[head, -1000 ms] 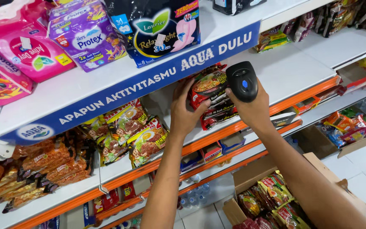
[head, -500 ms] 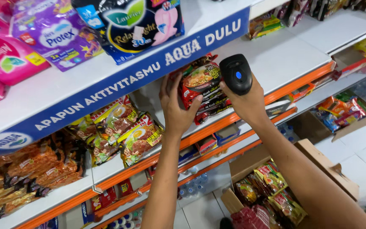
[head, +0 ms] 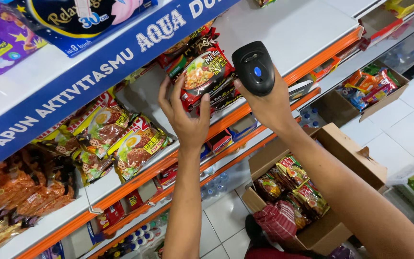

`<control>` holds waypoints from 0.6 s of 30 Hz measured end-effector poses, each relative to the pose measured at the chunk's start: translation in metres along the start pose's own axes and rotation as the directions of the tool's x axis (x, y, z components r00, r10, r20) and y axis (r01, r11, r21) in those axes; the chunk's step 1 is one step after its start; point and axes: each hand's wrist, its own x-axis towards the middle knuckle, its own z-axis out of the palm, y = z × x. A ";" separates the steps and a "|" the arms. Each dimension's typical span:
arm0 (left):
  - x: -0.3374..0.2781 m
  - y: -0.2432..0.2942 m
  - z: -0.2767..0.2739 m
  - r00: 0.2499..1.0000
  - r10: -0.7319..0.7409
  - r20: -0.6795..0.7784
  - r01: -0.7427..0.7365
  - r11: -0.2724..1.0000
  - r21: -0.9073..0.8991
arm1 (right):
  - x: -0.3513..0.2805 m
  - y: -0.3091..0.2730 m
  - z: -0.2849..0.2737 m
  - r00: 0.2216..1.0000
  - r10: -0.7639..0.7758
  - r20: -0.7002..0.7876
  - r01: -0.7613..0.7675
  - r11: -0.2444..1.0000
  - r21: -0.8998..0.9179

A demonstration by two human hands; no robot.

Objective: The person scans barcodes on individual noodle packets using a handheld scanner and places the scanned items into a cardboard box.

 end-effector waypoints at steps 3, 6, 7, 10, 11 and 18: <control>-0.001 0.003 -0.003 0.999 0.013 -0.035 -0.016 0.998 -0.068 | 0.000 0.002 0.002 0.999 -0.038 -0.002 0.038 0.999 0.029; -0.007 -0.002 -0.006 0.996 0.018 -0.088 -0.018 1.000 0.007 | -0.002 0.003 0.004 1.000 -0.016 0.008 0.016 0.998 0.053; -0.006 -0.005 -0.005 0.998 -0.012 -0.065 0.011 1.000 -0.007 | 0.000 0.003 0.005 0.999 0.031 0.016 -0.032 0.997 0.064; -0.004 -0.009 -0.001 0.996 -0.004 -0.085 0.003 1.000 -0.019 | 0.003 0.000 0.009 1.000 0.000 0.011 -0.001 0.996 0.089; -0.002 -0.009 0.002 0.993 0.017 -0.116 -0.020 0.999 -0.026 | 0.003 -0.001 0.011 1.000 -0.013 0.012 0.012 0.995 0.097; 0.013 -0.009 0.014 0.987 0.062 -0.150 -0.059 0.998 0.026 | 0.021 -0.011 0.014 1.000 -0.010 -0.028 0.013 0.996 0.091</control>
